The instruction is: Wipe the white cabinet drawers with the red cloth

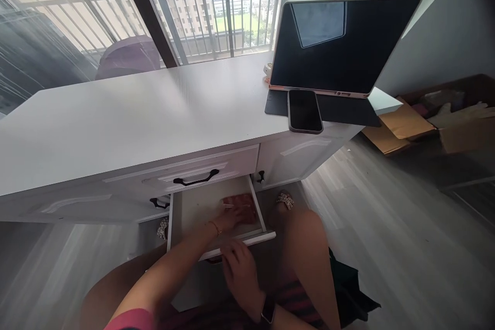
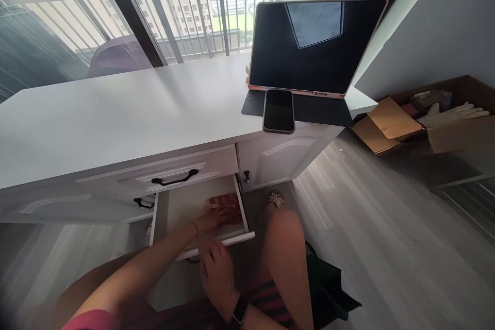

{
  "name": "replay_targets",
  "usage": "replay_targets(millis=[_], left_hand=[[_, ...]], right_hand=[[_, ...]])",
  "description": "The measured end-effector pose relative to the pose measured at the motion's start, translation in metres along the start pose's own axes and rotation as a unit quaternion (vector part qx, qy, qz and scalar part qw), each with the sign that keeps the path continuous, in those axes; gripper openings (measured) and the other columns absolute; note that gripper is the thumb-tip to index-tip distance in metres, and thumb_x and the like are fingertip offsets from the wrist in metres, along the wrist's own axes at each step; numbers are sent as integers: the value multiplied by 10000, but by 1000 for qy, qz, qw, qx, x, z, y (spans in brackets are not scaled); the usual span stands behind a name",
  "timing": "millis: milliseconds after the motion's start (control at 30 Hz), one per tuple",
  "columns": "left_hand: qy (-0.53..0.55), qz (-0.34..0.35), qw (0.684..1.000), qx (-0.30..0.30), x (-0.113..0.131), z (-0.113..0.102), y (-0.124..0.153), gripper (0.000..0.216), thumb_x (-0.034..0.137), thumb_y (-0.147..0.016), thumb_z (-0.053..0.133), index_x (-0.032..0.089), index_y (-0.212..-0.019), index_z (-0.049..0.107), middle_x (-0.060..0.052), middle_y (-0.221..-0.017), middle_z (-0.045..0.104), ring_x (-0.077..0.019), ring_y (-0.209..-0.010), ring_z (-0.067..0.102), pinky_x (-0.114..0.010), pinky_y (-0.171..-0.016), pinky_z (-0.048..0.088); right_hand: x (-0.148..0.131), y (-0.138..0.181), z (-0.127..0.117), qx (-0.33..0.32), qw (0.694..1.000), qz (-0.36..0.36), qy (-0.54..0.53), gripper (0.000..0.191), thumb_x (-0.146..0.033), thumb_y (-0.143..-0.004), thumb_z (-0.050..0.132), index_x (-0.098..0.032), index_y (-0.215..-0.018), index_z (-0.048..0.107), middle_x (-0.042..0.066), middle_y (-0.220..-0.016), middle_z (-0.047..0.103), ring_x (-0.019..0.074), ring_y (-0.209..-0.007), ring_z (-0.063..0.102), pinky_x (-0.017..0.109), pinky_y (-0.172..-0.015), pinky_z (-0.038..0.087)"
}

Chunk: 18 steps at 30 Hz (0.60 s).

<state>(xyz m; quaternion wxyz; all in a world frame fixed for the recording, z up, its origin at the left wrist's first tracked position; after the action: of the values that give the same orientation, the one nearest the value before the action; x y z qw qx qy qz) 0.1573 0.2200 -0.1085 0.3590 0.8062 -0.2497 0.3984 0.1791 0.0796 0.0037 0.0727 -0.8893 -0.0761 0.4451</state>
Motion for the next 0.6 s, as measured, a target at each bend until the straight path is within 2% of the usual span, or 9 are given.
replay_targets(millis=[67,167,267,367,467,600], left_hand=[[-25,13,999,-15,-2,-2,-5,290,327,-789,674,320,-1068,751,-42,-1493,564,-304,-1480,338,-464,-1239,161],[-98,27,994,-27,-2,-11,-15,459,176,-774,628,304,-1208,699,-51,-1576,462,-336,-1506,276,-547,-1234,140],[-204,36,976,-68,0,-20,-28,663,81,-772,557,295,-1400,553,-65,-1648,331,-333,-1527,220,-601,-1215,179],[-286,19,953,-94,-5,-36,-44,680,112,-828,519,261,-1487,445,-96,-1671,264,-346,-1532,194,-615,-1202,220],[-306,-15,949,-77,-15,-57,-60,687,119,-841,499,245,-1511,412,-113,-1659,294,-369,-1504,259,-603,-1187,254],[-257,-20,965,-44,-22,-82,-74,776,39,-783,453,237,-1531,383,-90,-1550,492,-300,-1378,470,-449,-1103,401]], right_hand=[[3,-1,3,-18,999,22,22,370,-107,-921,453,-241,-1237,592,115,-1250,654,299,-1227,571,515,-989,519],[3,-2,7,-39,998,37,23,355,-115,-912,484,-247,-1229,573,110,-1218,660,308,-1186,589,532,-970,522],[-3,-5,2,-17,1000,19,17,335,-92,-890,519,-238,-1188,561,100,-1154,668,286,-1100,615,494,-921,546],[-10,-8,-7,14,1000,-6,12,345,-44,-864,518,-221,-1158,541,90,-1112,667,261,-1039,623,444,-871,562],[-12,-10,-10,30,999,-14,11,344,-33,-851,516,-216,-1141,535,85,-1084,667,252,-1005,623,425,-848,565],[-12,-11,-10,38,999,-26,15,334,-43,-854,523,-206,-1144,535,90,-1065,667,252,-1022,621,415,-860,565]])
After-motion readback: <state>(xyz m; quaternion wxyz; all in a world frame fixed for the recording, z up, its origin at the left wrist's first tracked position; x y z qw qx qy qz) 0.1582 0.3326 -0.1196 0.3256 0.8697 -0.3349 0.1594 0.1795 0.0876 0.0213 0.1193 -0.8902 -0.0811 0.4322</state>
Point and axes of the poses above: each hand's wrist, its own y-axis away from the middle knuckle, its own z-axis out of the palm, x = y × z, the point moved 9 cm from there along -y, towards the middle knuckle
